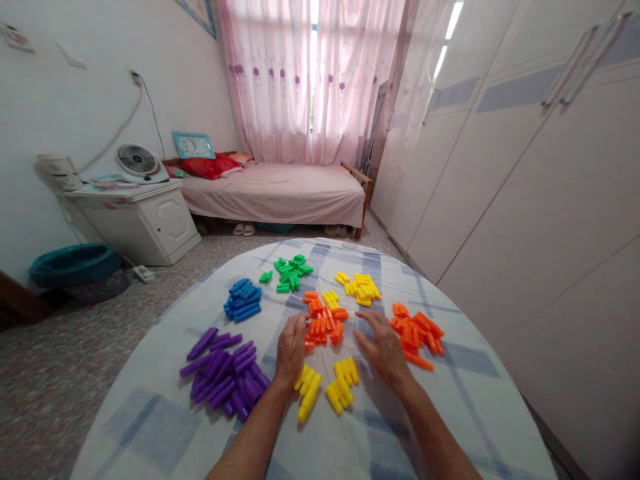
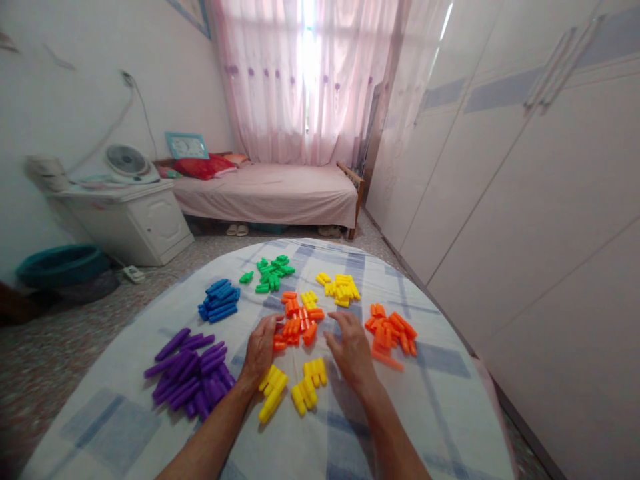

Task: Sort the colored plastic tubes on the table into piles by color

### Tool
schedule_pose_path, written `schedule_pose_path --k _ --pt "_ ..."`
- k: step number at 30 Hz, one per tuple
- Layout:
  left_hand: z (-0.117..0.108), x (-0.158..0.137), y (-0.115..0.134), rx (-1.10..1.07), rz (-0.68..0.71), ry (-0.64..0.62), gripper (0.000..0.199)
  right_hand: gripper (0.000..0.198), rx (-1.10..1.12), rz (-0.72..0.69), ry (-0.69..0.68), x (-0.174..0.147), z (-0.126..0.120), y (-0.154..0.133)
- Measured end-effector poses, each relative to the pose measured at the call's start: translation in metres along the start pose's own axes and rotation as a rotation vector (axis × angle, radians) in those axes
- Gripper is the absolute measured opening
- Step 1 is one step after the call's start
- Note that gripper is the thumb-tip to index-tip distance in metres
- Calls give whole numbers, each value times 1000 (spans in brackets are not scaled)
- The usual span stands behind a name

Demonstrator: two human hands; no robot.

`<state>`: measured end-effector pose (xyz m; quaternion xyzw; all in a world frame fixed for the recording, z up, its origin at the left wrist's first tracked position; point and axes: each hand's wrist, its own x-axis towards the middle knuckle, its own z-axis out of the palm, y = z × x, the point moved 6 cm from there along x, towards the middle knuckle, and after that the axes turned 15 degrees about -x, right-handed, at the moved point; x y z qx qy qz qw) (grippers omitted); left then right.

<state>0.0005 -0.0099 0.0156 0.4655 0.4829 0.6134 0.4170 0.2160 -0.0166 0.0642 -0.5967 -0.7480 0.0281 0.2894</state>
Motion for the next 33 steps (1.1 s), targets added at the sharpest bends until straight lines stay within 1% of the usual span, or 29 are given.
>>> schedule_pose_path --k 2,5,11,13,15,16,18,21,22,23,25,27,30,33 --pt "0 0 0 -11 2 0 43 34 55 -59 -129 1 16 -22" --pt "1 0 0 -42 -13 -6 45 34 63 -63 -217 4 27 -38" --pt "3 -3 -2 -89 -87 -23 47 21 77 22 -287 5 30 -40" --pt "3 -3 -2 -94 -103 -25 48 17 86 21 -304 1 28 -39" --pt "2 -3 -2 -76 -99 -22 47 15 94 21 -289 -1 21 -33" --pt "2 -3 -1 -63 -94 -17 47 15 94 33 -251 0 14 -27" --pt "1 -3 -2 -39 -95 -10 47 17 63 88 -98 7 -7 -4" --pt "1 -2 -4 -16 -99 -9 48 29 -118 222 196 21 -44 46" --pt "1 -2 -4 -9 -87 -12 48 33 -181 277 260 24 -53 64" --pt "1 -2 -3 2 -68 -13 47 36 -236 330 288 28 -59 82" --pt "0 -1 -1 25 -24 -12 46 40 -327 428 241 33 -61 114" --pt "0 -1 0 31 1 -12 45 41 -374 484 154 33 -56 136" --pt "1 -1 0 3 -20 -13 45 38 -374 491 53 30 -46 153" --pt "1 -1 0 17 -19 -9 44 37 -369 469 -16 27 -41 158"
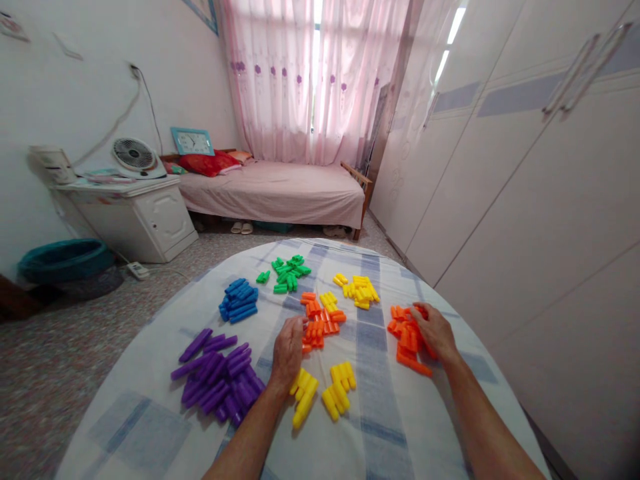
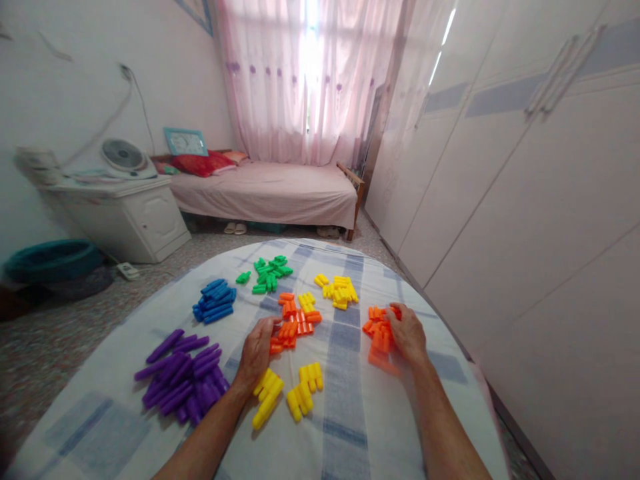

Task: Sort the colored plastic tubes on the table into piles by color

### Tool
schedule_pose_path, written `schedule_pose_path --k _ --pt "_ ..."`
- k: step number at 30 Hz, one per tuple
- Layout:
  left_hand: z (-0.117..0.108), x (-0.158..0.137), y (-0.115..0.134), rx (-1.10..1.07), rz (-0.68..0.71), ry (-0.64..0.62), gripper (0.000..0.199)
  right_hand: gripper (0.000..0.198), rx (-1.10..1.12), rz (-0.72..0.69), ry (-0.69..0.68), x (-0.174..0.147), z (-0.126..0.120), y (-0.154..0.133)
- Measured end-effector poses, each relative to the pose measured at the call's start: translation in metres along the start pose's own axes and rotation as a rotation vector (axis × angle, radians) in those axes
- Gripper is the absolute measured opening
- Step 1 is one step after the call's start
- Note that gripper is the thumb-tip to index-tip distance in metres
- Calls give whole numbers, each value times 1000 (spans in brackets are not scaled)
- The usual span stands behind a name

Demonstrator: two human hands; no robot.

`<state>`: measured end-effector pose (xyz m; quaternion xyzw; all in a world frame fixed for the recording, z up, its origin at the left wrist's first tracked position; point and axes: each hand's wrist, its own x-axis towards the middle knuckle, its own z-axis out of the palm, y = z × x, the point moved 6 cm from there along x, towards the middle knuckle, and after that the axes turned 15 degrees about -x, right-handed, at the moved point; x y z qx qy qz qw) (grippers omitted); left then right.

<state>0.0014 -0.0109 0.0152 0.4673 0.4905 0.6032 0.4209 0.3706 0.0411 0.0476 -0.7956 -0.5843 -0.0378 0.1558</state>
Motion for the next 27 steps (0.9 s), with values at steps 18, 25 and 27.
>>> schedule_pose_path --k 18,25,27 --pt "-1 3 0 41 48 8 42 34 179 -603 -69 -76 18 -169" --pt "0 2 2 25 22 4 43 22 155 -518 -38 -80 20 -168" --pt "0 2 2 20 16 2 44 19 155 -512 -29 -81 19 -166"
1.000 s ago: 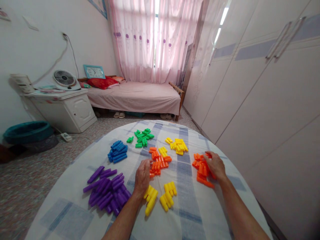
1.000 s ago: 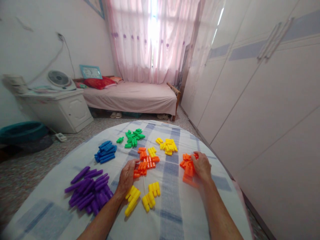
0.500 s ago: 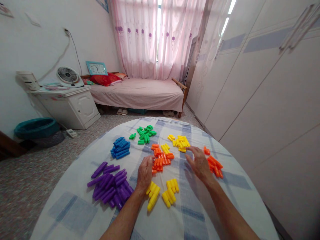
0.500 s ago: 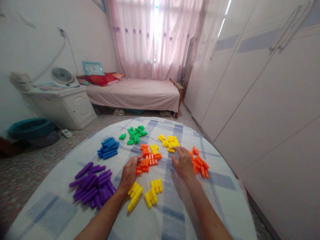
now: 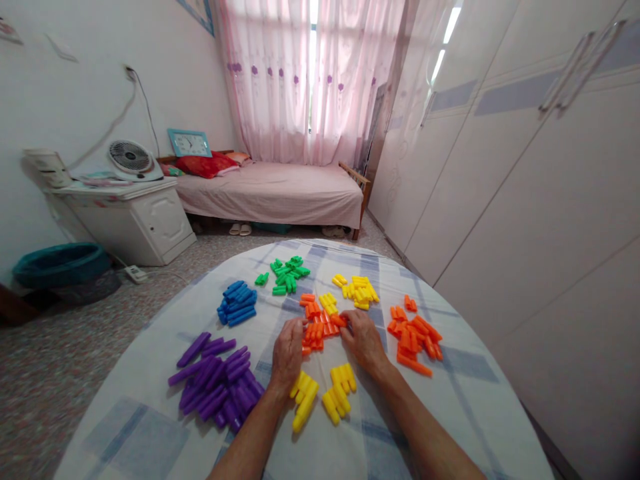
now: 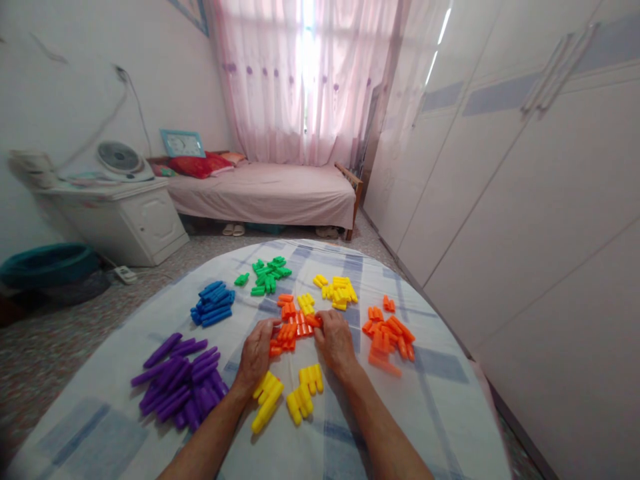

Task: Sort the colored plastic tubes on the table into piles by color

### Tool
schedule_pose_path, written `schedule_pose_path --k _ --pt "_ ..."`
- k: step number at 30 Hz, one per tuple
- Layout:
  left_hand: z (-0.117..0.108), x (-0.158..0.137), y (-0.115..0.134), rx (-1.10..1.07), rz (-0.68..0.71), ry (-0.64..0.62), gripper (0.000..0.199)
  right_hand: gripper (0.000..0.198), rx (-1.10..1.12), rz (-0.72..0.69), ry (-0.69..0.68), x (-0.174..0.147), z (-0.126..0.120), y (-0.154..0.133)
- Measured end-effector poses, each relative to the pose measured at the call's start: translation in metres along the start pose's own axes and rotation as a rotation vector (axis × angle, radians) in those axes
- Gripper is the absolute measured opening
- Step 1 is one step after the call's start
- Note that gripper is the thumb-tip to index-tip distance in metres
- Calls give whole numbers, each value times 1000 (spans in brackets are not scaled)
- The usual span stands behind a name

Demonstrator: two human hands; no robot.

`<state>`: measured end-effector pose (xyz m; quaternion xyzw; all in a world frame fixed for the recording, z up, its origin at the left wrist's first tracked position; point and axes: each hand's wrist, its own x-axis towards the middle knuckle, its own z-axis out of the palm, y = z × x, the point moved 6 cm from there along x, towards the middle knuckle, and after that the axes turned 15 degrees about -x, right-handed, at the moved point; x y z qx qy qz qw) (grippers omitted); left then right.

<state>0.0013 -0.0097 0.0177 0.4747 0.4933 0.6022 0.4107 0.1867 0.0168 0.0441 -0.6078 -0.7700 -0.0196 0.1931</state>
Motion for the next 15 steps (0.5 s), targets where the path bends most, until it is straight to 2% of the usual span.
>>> schedule_pose_path --k 4,8,10,12,15 --pt "0 -1 -1 -17 -26 3 45 22 -37 49 97 -1 -19 22" --pt "0 -1 -1 -14 -24 -5 44 25 -203 242 236 0 -56 80" --pt "1 -1 -1 -4 -9 -13 44 28 -293 392 213 1 -67 116" --pt "0 -1 0 12 12 -16 44 31 -327 497 128 0 -68 146" --pt "0 -1 0 19 6 -7 44 31 -312 537 26 -3 -62 175"
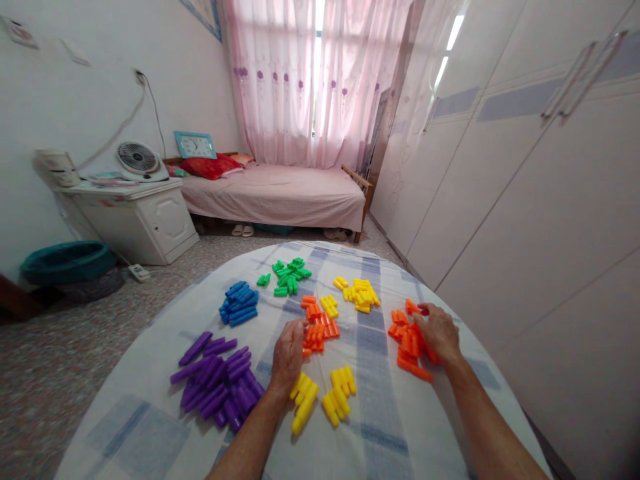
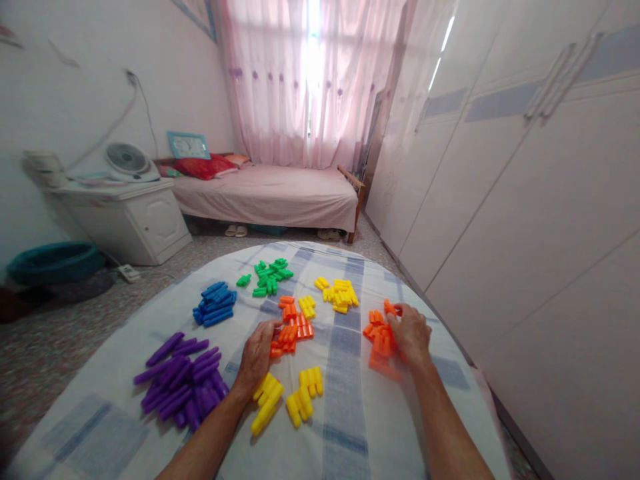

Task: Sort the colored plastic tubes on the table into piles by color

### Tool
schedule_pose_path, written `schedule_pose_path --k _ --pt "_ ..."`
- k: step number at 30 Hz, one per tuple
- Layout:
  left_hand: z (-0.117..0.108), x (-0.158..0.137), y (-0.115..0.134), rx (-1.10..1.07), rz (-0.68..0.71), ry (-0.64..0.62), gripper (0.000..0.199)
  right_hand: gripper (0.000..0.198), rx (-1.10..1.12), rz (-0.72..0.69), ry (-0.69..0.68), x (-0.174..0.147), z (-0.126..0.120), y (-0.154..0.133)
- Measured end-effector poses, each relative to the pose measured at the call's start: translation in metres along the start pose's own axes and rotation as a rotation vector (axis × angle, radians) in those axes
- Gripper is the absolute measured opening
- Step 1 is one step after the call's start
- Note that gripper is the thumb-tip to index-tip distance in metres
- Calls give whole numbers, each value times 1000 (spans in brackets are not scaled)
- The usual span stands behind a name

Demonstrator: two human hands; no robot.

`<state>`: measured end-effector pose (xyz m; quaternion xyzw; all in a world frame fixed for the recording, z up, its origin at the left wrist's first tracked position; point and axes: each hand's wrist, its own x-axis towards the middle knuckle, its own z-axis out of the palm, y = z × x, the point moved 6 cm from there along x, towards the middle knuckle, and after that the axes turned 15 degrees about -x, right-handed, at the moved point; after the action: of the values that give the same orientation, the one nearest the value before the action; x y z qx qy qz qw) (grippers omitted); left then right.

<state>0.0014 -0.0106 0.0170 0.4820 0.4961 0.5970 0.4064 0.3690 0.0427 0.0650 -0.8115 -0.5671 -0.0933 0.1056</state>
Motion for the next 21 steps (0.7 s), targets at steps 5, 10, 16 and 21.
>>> schedule_pose_path --k 5,10,16,21 --pt "1 -1 0 -22 -37 4 43 34 -1 -30 -37 -2 6 5" --pt "1 -1 2 -26 -27 4 44 31 168 -293 116 -32 -15 -58" --pt "0 1 1 -6 8 10 43 39 395 -696 -148 -94 -3 -161" --pt "0 2 0 -14 11 23 41 34 320 -649 -104 -103 2 -178"
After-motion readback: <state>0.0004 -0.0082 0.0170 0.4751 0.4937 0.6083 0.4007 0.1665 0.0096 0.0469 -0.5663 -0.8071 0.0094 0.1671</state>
